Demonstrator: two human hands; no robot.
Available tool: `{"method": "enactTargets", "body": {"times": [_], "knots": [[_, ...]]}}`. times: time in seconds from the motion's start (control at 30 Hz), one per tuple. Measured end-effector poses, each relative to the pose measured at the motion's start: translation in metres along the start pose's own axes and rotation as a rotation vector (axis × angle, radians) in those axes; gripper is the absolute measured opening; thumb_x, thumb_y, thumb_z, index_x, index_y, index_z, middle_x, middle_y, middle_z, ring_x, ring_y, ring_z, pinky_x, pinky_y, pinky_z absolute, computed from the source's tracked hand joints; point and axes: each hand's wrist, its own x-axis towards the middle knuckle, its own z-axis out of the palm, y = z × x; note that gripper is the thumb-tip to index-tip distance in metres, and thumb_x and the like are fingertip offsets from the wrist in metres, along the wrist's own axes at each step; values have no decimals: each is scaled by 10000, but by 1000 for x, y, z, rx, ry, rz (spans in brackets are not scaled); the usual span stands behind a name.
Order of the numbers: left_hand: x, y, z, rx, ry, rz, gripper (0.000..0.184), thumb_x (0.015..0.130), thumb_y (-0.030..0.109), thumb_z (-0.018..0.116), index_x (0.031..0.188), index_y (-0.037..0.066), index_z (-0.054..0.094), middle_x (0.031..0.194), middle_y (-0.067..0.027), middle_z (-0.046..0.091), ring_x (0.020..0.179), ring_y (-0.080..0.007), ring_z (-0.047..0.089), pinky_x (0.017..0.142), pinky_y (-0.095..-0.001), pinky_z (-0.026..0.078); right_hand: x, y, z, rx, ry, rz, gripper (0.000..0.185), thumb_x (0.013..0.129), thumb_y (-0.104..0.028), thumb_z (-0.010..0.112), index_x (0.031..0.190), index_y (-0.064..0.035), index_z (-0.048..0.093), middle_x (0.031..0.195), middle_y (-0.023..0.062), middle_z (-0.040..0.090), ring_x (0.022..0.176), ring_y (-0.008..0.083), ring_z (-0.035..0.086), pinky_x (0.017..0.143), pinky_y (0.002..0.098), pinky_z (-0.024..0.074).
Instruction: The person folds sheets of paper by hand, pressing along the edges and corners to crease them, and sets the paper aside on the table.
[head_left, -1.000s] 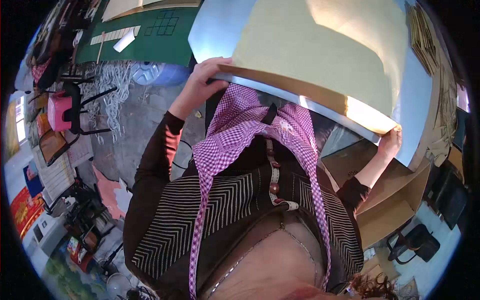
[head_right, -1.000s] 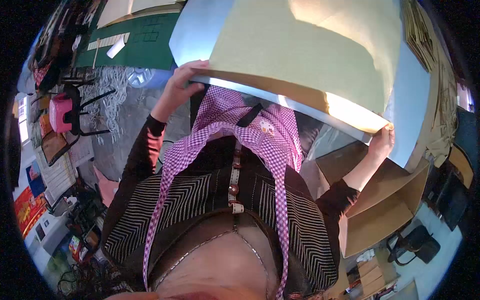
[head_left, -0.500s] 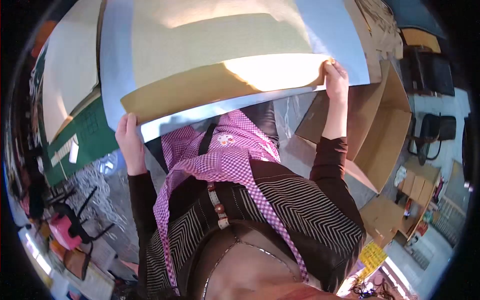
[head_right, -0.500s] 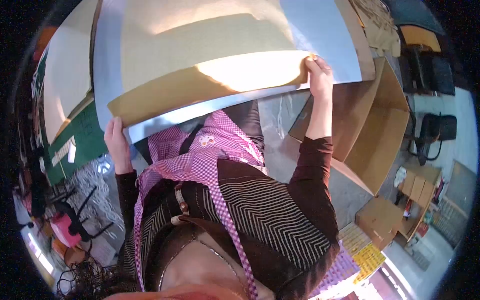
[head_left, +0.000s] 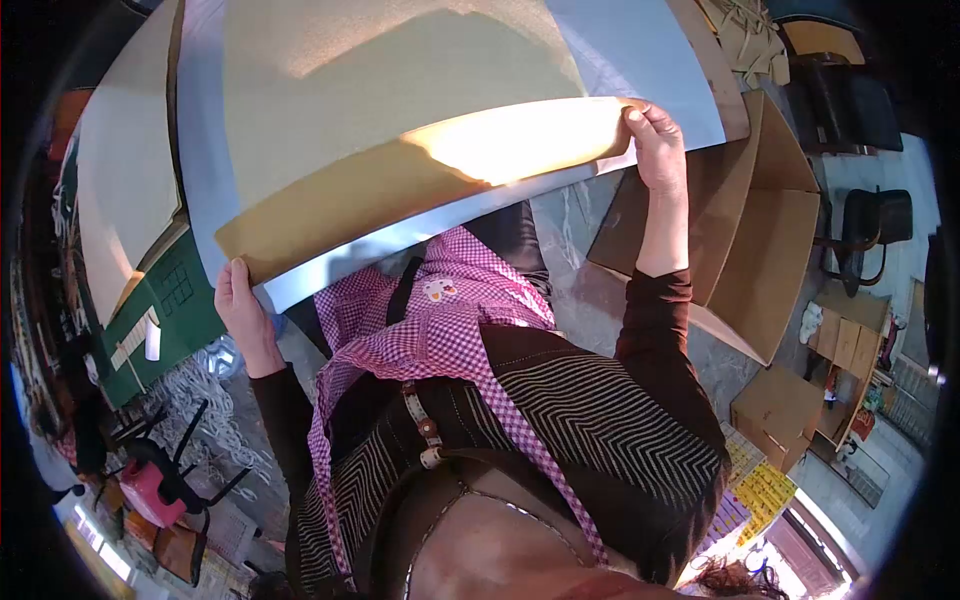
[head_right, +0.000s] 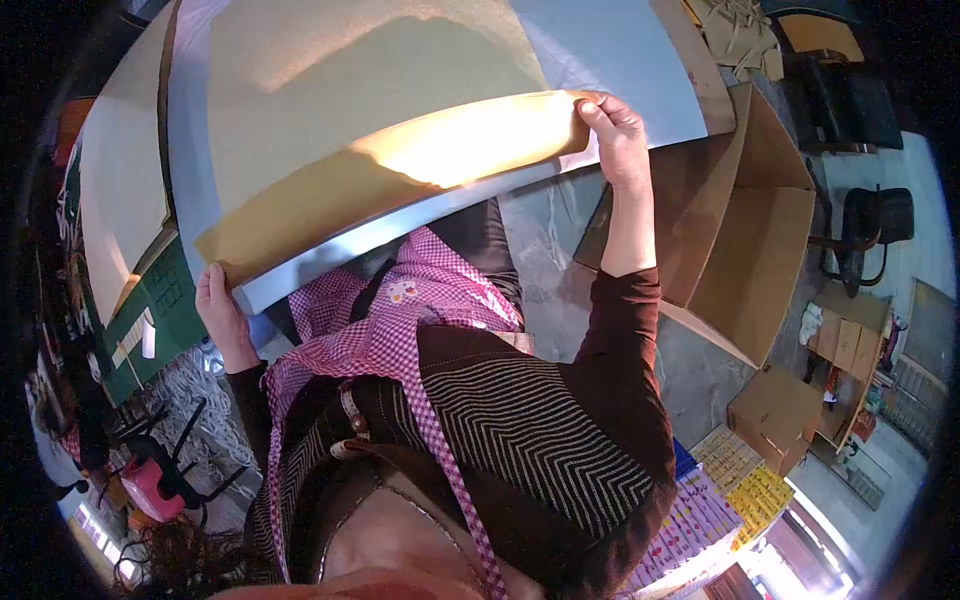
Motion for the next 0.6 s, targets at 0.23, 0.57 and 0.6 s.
{"method": "enactTargets", "body": {"times": [0.23,0.57,0.6], "knots": [[1,4,1,68,40,-33,196,951,171,579,1001,-15,620,943,-22,639,843,-73,561,771,-221,454,-6,-12,11,163,93,-63,179,933,-109,582,1049,16,638,923,18,644,848,101,579,801,237,455],[-25,100,156,1019,-200,947,407,806,111,643,1185,-4,549,1185,-188,580,1125,-364,526,953,-436,401,-15,-44,41,-25,62,-152,195,946,-133,554,1024,29,631,911,7,614,860,87,539,806,215,409],[-28,99,180,871,-301,1012,417,797,137,653,1181,7,550,1162,-182,588,1115,-357,530,951,-441,394,-16,-46,43,-105,49,-183,187,946,-130,548,1007,25,633,892,8,615,844,87,541,793,216,415]]}}
